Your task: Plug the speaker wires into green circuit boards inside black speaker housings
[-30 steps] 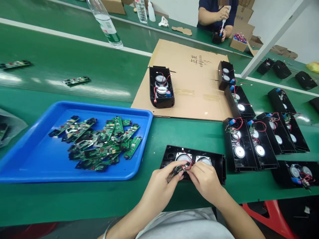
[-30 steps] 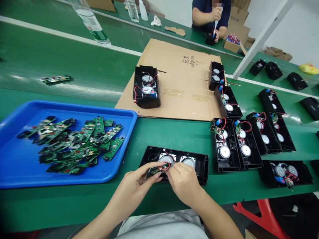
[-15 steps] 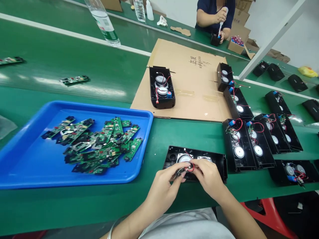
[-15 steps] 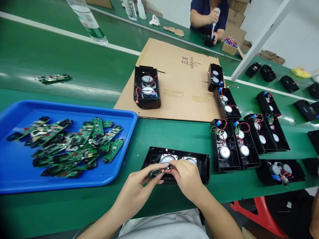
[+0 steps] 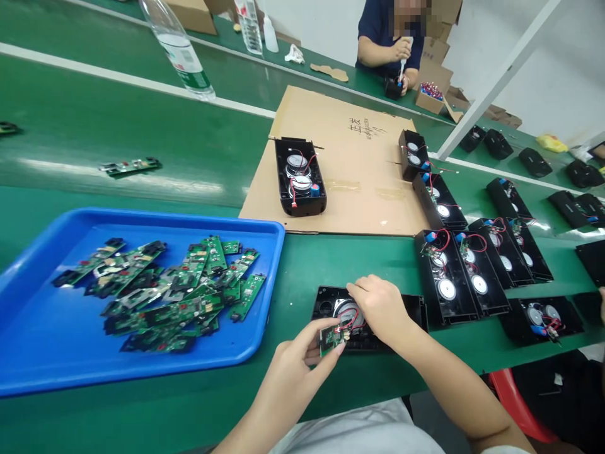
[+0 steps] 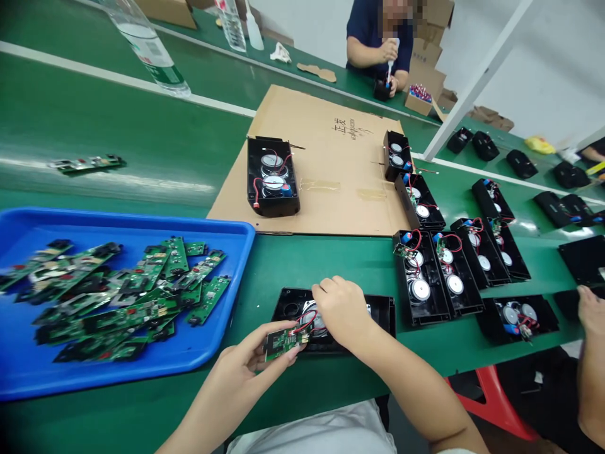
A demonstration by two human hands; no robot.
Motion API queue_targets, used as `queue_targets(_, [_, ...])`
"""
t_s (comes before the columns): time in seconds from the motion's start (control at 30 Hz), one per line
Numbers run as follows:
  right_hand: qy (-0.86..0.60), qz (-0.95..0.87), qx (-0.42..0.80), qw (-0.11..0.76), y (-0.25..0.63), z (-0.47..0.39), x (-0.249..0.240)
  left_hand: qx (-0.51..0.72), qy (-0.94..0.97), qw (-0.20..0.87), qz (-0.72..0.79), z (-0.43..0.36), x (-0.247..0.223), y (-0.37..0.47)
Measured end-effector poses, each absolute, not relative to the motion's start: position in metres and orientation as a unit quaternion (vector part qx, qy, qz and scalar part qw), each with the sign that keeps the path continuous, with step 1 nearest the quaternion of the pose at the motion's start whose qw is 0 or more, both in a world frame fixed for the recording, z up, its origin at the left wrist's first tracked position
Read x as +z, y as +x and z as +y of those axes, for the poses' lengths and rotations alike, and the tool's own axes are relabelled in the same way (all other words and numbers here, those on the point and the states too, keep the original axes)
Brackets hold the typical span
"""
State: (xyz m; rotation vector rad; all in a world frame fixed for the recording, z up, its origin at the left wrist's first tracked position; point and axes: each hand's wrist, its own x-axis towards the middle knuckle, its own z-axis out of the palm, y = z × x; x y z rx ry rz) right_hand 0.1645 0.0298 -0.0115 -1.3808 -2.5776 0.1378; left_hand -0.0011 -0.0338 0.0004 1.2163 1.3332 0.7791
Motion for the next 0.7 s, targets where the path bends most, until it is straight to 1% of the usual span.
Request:
queue_targets(0.07, [-0.473, -0.865, 0.077, 0.151, 0.176, 0.02, -0.005, 0.323, 0.512, 0.558, 0.567, -0.034, -0.002, -0.001])
queue_targets(0.2, [-0.489, -0.788, 0.267, 0.262, 0.201, -0.007, 0.006, 0.339, 0.511, 0.563, 0.554, -0.034, -0.008, 0.004])
queue_targets(0.27, [-0.501, -0.753, 0.312, 0.291, 0.207, -0.02, 0.004, 0.338, 0.523, 0.555, 0.552, -0.033, -0.008, 0.009])
queue_targets(0.37, [-0.523, -0.739, 0.279, 0.322, 0.206, -0.032, -0.005, 0.308, 0.566, 0.524, 0.557, -0.032, -0.005, 0.016])
queue_targets(0.5, [-0.496, -0.787, 0.192, 0.311, 0.198, -0.033, -0.011, 0.294, 0.608, 0.493, 0.548, -0.028, 0.0, 0.024])
queue_targets(0.7, [-0.501, -0.789, 0.188, 0.303, 0.199, -0.031, -0.009, 0.277, 0.64, 0.467, 0.543, -0.025, 0.002, 0.027])
